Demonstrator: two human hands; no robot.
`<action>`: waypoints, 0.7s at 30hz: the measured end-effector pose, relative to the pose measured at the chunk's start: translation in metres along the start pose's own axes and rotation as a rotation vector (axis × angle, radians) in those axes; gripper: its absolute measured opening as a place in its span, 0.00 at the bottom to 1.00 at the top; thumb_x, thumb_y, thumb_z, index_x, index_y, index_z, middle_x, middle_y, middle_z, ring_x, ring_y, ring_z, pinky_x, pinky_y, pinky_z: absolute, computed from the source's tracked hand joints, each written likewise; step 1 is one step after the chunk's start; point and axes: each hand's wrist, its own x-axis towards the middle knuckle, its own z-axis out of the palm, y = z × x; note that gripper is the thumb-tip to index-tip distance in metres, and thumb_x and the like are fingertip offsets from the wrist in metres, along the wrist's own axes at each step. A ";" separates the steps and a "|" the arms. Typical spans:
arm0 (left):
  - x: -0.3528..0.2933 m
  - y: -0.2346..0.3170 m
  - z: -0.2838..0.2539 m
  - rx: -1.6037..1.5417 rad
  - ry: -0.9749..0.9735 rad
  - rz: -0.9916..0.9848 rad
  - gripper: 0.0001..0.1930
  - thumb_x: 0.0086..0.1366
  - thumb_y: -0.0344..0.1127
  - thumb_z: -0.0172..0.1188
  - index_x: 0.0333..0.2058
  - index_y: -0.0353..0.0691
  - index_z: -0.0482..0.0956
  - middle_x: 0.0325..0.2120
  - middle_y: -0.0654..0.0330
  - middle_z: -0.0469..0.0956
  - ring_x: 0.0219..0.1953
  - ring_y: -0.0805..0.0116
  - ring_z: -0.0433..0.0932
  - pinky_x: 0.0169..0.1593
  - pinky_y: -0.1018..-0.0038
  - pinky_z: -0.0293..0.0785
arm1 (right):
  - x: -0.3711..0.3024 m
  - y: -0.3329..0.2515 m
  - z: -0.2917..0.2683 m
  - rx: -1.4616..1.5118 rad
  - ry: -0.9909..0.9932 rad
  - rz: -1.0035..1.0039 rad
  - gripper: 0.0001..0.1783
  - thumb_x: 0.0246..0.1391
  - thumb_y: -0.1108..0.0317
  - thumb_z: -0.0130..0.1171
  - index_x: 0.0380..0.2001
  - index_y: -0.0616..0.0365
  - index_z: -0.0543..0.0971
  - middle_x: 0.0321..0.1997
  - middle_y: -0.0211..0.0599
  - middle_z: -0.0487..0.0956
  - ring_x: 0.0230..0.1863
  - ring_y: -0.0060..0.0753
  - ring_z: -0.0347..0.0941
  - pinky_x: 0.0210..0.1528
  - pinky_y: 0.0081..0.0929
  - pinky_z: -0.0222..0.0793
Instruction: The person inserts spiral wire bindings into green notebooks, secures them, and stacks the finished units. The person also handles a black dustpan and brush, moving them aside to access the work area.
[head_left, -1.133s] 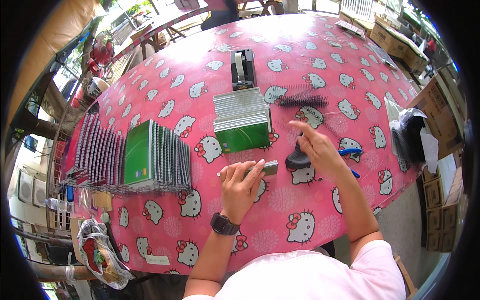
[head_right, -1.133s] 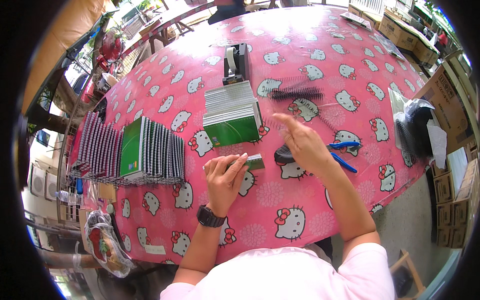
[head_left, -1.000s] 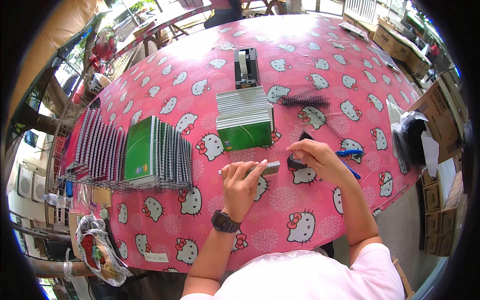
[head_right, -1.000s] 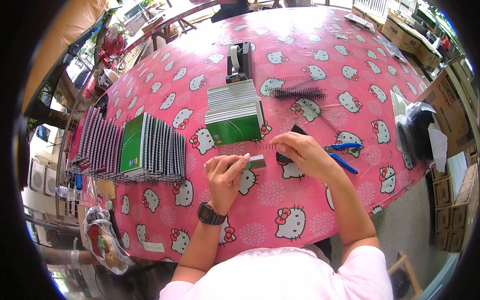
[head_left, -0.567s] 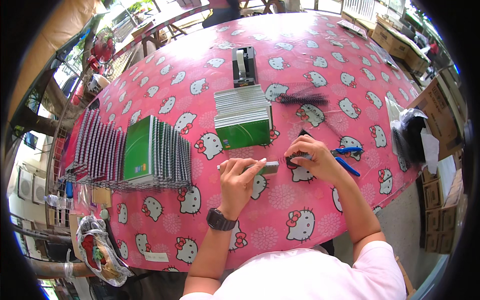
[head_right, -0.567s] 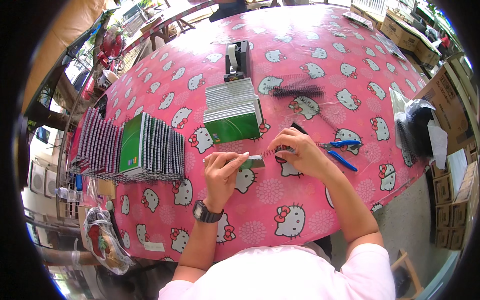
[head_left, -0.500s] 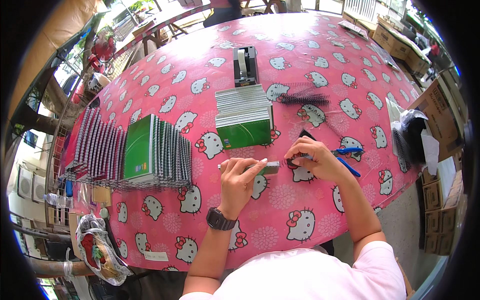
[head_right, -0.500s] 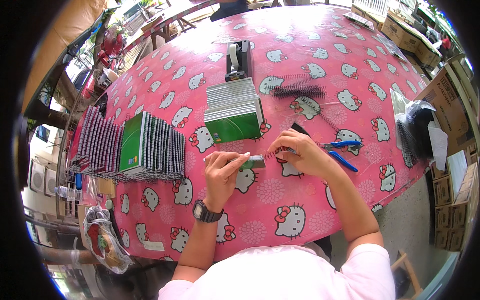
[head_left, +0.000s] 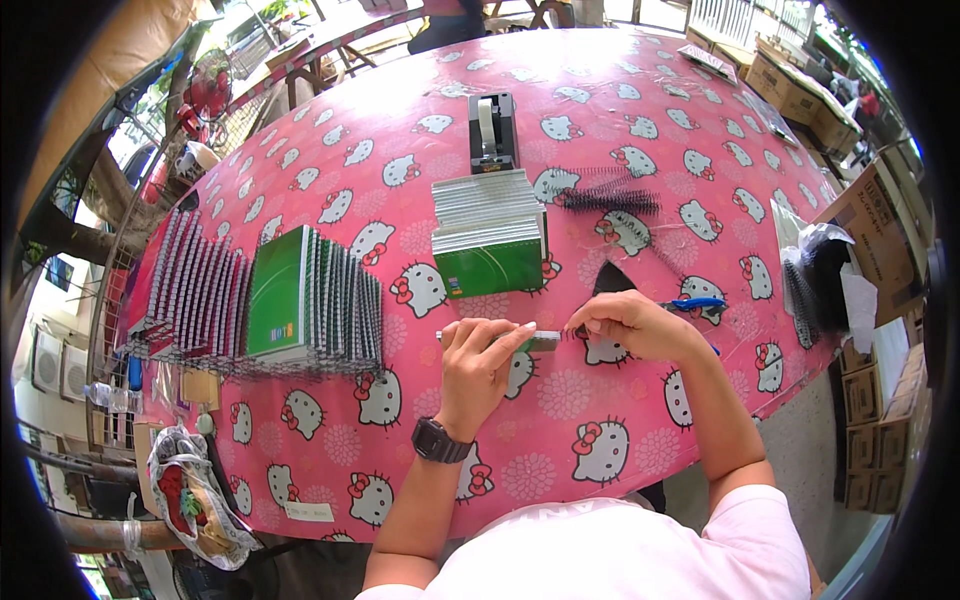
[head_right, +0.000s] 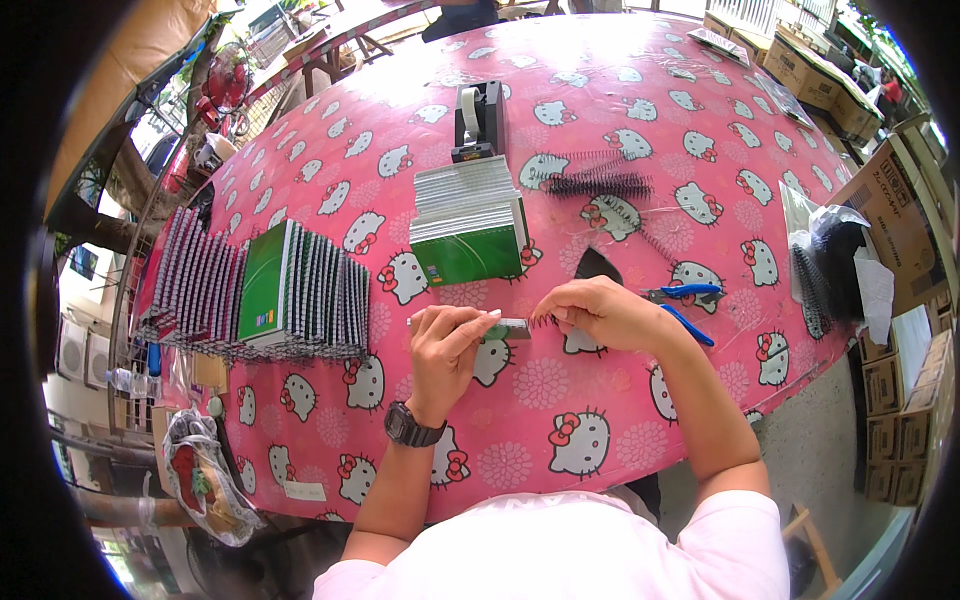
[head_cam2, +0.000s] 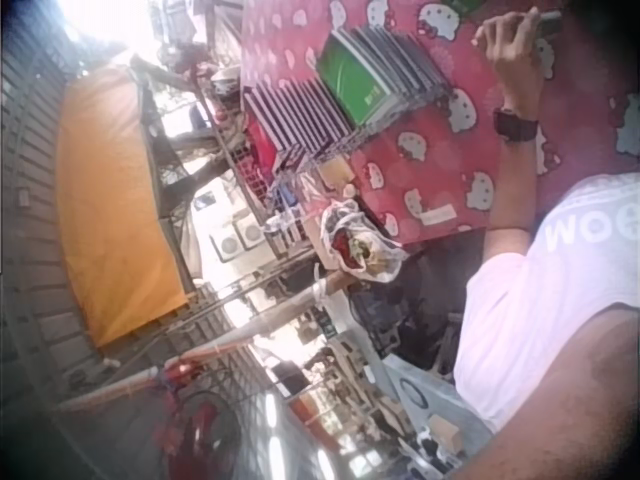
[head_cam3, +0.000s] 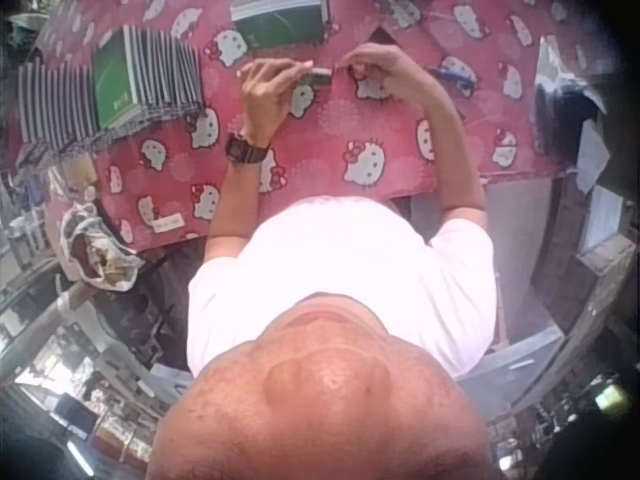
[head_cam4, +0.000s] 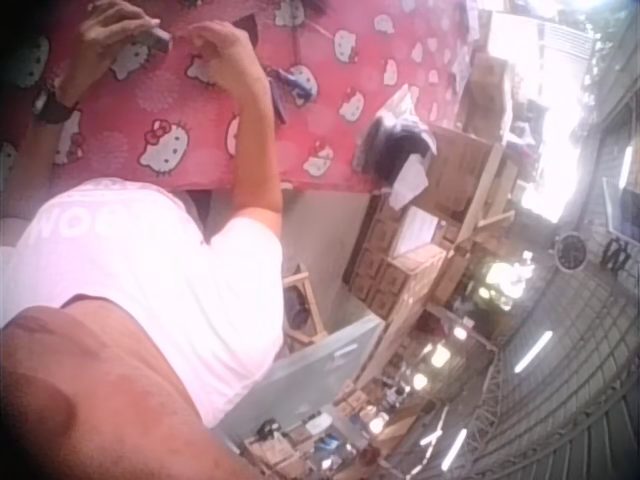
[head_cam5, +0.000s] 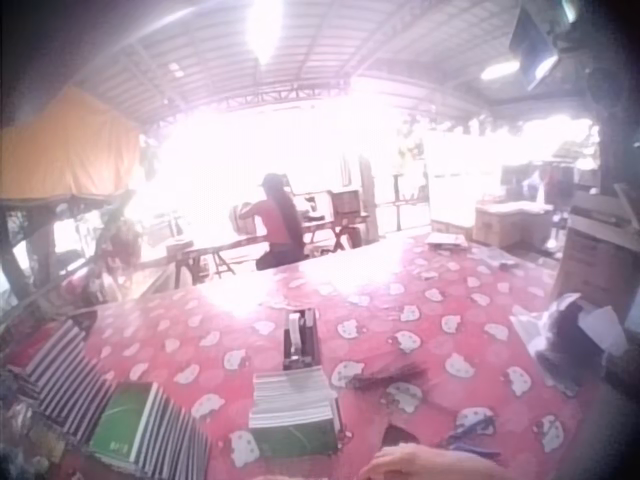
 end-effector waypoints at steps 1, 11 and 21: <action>0.001 0.001 0.001 0.010 0.009 -0.002 0.14 0.52 0.27 0.62 0.38 0.48 0.82 0.31 0.68 0.78 0.35 0.69 0.74 0.43 0.70 0.62 | -0.001 -0.002 -0.001 0.064 -0.037 0.076 0.18 0.50 0.82 0.54 0.46 0.58 0.75 0.30 0.36 0.74 0.32 0.30 0.72 0.34 0.27 0.68; 0.004 0.019 0.002 0.156 -0.074 -0.149 0.15 0.49 0.40 0.69 0.36 0.45 0.79 0.31 0.66 0.77 0.37 0.66 0.73 0.46 0.66 0.58 | 0.002 -0.001 0.008 0.044 0.073 -0.036 0.23 0.55 0.75 0.56 0.54 0.58 0.66 0.26 0.38 0.77 0.24 0.32 0.72 0.30 0.29 0.67; 0.018 0.031 0.003 0.004 -0.170 -0.076 0.11 0.53 0.36 0.64 0.35 0.44 0.78 0.31 0.63 0.77 0.37 0.63 0.74 0.45 0.66 0.58 | 0.005 -0.004 0.012 -0.045 0.220 -0.018 0.21 0.55 0.65 0.57 0.51 0.57 0.69 0.36 0.43 0.78 0.38 0.40 0.75 0.41 0.34 0.70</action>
